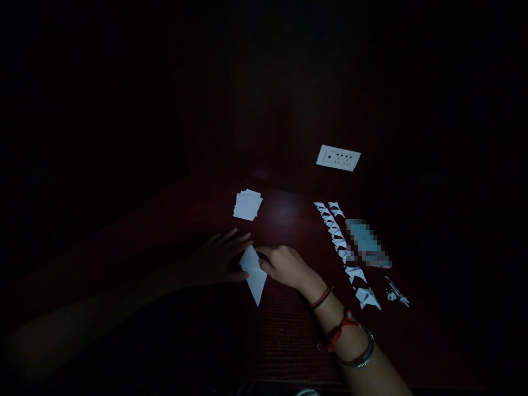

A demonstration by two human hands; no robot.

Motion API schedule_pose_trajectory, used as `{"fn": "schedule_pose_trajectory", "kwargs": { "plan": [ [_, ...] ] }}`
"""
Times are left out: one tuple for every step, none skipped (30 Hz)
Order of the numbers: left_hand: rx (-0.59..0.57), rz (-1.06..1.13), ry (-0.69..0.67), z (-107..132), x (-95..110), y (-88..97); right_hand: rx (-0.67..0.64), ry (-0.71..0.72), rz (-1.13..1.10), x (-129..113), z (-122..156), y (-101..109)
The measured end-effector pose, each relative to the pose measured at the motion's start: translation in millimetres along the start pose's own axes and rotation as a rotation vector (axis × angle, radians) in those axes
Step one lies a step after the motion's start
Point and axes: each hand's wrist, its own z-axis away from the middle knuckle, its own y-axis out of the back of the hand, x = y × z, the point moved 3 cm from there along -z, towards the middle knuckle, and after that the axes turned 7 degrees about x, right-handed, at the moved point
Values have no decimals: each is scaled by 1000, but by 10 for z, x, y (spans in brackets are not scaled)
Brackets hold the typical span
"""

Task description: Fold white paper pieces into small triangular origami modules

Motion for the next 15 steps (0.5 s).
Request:
{"fn": "schedule_pose_trajectory", "kwargs": {
  "plan": [
    [-3, 0, 4, -1, 7, 14, -5, 1, 11, -11, -21, -5],
    [-6, 2, 4, -1, 15, 28, -10, 0, 24, -20, -41, -11],
    [-12, 7, 2, 0, 23, 39, -14, -3, 38, -27, -61, -16],
    [-15, 12, 0, 1, 29, 48, -16, -6, 53, -31, -79, -21],
    [-16, 17, 0, 2, 33, 56, -16, -6, 67, -34, -95, -24],
    [-16, 21, 1, 2, 34, 61, -14, -3, 79, -35, -108, -25],
    [-17, 23, 1, 3, 34, 61, -13, 1, 90, -35, -116, -25],
    [-15, 24, 4, 3, 30, 60, -13, 3, 101, -34, -120, -22],
    [-13, 23, 5, 4, 25, 54, -15, 4, 112, -34, -117, -19],
    [-13, 23, 7, 4, 18, 46, -23, 6, 123, -36, -107, -14],
    [-15, 22, 8, 5, 10, 36, -33, 8, 134, -40, -91, -8],
    [-11, 21, 11, 6, 1, 26, -43, 10, 146, -47, -70, -1],
    [-5, 19, 11, 7, -6, 17, -51, 14, 159, -56, -43, 9],
    [3, 17, 9, 7, -12, 9, -56, 19, 170, -68, -14, 19],
    [12, 14, 6, 7, -17, 3, -55, 22, 181, -82, 17, 32]
  ]
}}
